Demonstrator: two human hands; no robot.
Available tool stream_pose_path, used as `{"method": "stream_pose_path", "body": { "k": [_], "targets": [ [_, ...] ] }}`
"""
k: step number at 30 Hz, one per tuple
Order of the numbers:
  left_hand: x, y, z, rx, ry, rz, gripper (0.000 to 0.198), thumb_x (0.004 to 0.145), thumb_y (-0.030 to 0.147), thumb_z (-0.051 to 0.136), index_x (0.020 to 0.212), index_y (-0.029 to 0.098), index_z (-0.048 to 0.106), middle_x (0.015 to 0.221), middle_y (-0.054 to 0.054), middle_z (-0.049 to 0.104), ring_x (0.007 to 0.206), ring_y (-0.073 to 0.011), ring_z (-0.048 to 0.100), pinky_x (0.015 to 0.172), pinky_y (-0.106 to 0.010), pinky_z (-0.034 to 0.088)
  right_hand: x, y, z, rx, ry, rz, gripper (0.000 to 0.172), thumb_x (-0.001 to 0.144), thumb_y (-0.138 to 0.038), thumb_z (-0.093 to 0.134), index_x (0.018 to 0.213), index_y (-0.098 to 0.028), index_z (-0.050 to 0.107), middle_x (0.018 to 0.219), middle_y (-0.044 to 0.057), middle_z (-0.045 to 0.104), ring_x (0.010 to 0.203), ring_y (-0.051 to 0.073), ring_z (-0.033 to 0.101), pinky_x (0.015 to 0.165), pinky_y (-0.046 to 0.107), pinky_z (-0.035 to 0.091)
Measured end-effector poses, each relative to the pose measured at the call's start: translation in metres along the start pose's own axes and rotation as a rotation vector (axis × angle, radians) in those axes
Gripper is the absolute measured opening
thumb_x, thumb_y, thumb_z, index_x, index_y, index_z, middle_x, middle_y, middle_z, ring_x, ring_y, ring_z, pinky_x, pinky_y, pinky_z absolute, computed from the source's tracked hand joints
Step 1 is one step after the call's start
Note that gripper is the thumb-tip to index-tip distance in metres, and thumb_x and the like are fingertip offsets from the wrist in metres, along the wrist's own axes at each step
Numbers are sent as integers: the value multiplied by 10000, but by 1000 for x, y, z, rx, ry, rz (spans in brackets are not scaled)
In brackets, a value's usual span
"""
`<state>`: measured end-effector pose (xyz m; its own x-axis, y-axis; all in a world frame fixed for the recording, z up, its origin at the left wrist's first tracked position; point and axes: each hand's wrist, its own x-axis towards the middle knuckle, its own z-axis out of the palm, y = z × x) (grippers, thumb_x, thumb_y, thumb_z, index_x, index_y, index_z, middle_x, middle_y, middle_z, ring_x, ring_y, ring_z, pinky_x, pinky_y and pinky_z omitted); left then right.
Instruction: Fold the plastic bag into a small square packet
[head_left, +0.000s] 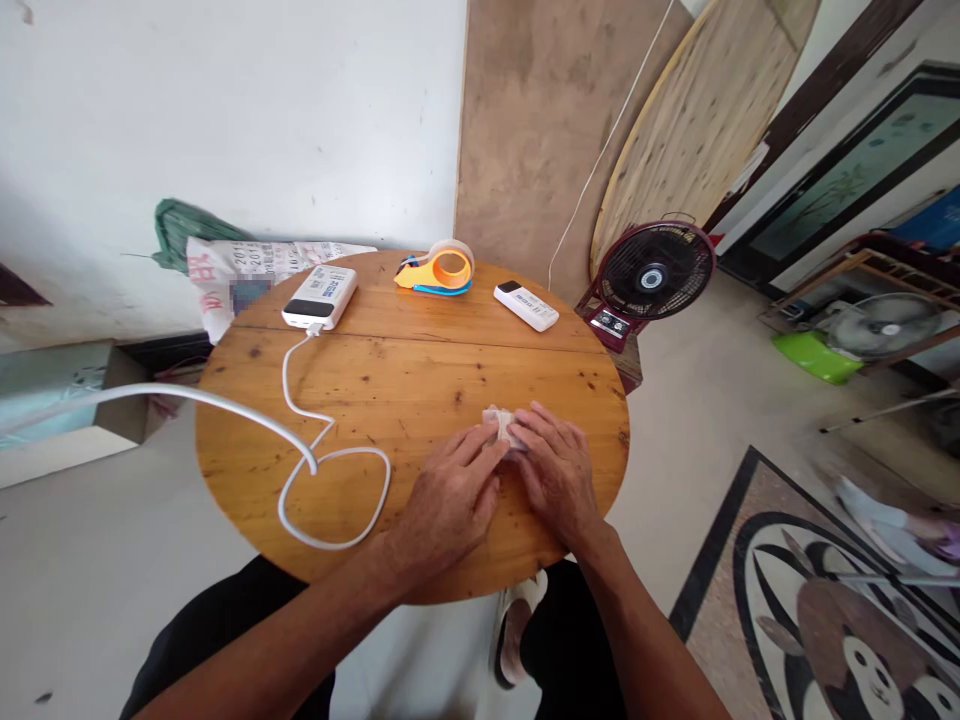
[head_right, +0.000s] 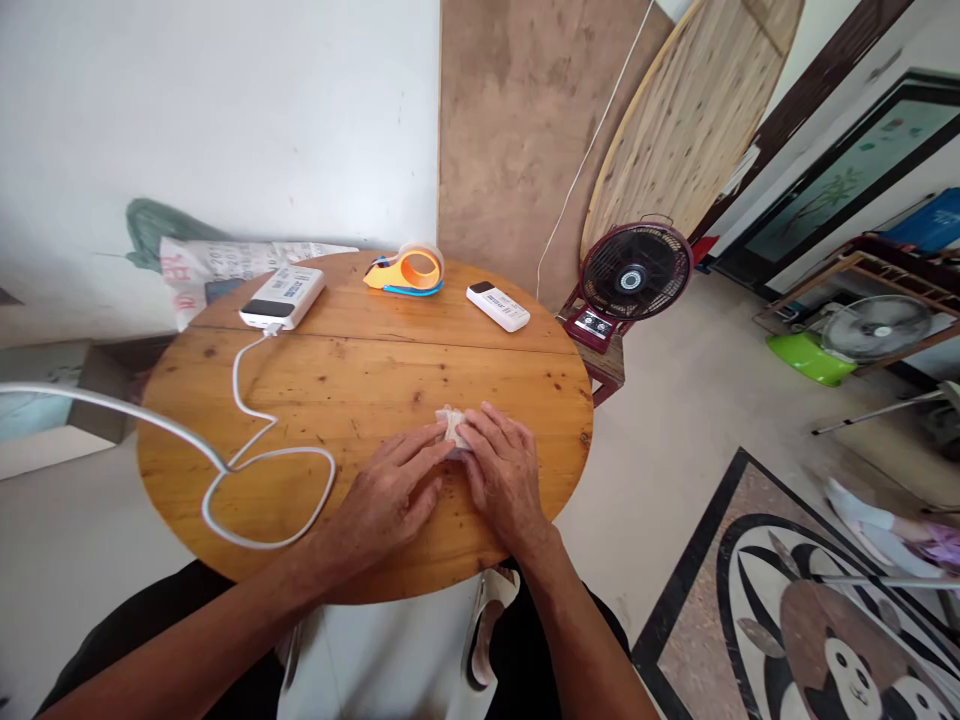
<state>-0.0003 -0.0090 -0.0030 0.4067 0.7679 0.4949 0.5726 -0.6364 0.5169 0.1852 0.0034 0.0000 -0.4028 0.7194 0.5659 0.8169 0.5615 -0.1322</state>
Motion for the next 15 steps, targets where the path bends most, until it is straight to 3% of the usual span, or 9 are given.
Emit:
{"method": "stream_pose_path", "body": {
  "k": [15],
  "targets": [
    [0,-1,0,0,7,9,470,819,59,468,1272,168,529,1352,-103,539,1244,-243,493,1051,-434,433,3,-6,-3,12,16,14,303,877,-115,521,1129,-267,594,1162,35,674,1142,227,549,980,432,383]
  ]
}}
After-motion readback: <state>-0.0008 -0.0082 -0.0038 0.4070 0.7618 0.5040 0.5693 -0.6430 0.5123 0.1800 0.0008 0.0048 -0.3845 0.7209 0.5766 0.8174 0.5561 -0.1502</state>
